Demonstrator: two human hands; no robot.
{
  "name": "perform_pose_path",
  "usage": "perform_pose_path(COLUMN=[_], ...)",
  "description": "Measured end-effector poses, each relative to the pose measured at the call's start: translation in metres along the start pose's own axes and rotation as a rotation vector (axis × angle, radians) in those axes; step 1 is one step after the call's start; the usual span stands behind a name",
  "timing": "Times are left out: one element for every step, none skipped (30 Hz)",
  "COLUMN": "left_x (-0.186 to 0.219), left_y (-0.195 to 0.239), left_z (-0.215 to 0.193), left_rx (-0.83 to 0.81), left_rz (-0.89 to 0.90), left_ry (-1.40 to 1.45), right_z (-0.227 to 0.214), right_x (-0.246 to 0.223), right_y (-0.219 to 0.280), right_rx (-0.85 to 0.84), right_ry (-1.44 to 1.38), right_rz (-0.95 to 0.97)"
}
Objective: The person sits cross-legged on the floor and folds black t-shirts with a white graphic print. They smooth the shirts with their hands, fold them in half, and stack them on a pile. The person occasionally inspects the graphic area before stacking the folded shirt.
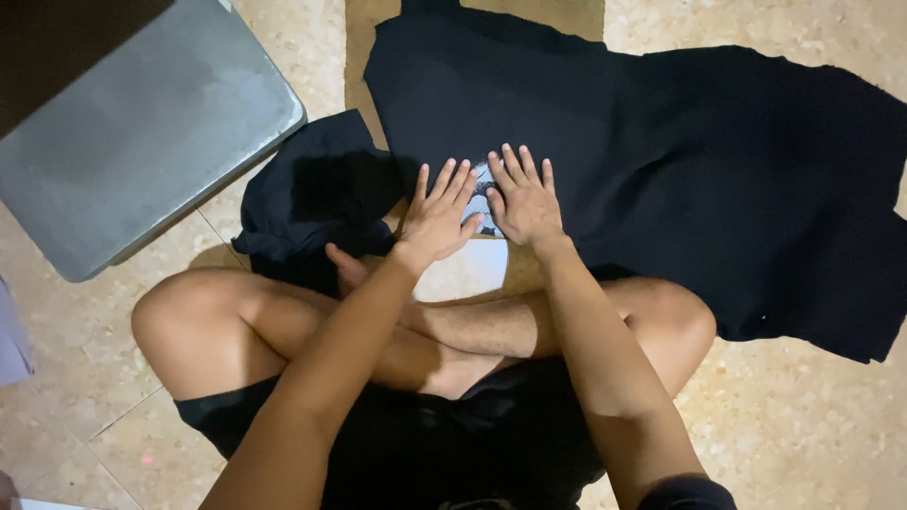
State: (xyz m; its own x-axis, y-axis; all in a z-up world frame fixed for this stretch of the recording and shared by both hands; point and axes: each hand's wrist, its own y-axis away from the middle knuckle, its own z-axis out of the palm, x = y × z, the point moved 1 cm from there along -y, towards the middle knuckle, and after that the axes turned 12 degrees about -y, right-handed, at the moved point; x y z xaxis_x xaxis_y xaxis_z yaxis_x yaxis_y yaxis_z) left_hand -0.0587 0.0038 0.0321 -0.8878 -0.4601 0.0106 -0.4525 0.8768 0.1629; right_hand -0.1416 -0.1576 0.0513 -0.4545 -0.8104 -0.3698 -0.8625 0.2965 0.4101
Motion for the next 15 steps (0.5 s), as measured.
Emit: perform_pose_path(left_x=[0.001,0.001,0.001,0.002,0.003,0.003,0.003,0.003,0.003,0.002,0.002,0.001,-0.001,-0.001,-0.002], left_y=[0.001,0.002,0.002,0.003,0.004,0.004,0.005,0.005,0.006,0.005,0.004,0.004,0.003,0.003,0.002], left_z=[-0.002,-0.005,-0.007,-0.008,-0.009,-0.010,-0.012,-0.013,-0.015,-0.014,-0.013,-0.013,-0.013,-0.014,-0.015], left_rx=[-0.001,-0.035,-0.070,-0.070,-0.080,-0.089,-0.088,-0.085,-0.083,-0.082,-0.074,-0.067,-0.067,-0.072,-0.077], left_rz=[-0.001,-0.005,-0.009,-0.011,-0.009,-0.005,-0.007,-0.001,0.004,0.006,0.006,0.007,0.009,-0.001,-0.011], left_ry=[0.000,0.019,0.038,0.041,0.055,0.069,0.070,0.081,0.093,0.093,0.093,0.093,0.093,0.093,0.093], right_z=[0.001,0.001,0.001,0.002,0.003,0.003,-0.001,-0.006,-0.010,-0.009,-0.008,-0.006,-0.008,-0.009,-0.011], right_x=[0.001,0.002,0.003,0.003,0.004,0.005,0.002,-0.001,-0.004,-0.001,0.003,0.006,0.006,0.007,0.008], right_y=[0.000,-0.001,-0.002,-0.003,-0.003,-0.004,-0.002,0.000,0.002,0.001,0.000,-0.001,0.000,0.002,0.004], right_rx=[-0.001,0.003,0.007,0.005,0.007,0.010,0.010,0.012,0.014,0.015,0.046,0.075,0.076,0.111,0.147], right_ry=[0.000,0.001,0.002,0.004,-0.003,-0.010,-0.008,-0.023,-0.038,-0.038,-0.038,-0.039,-0.040,-0.051,-0.062], right_rz=[-0.001,0.017,0.036,0.035,0.051,0.067,0.067,0.086,0.105,0.106,0.138,0.171,0.174,0.208,0.242])
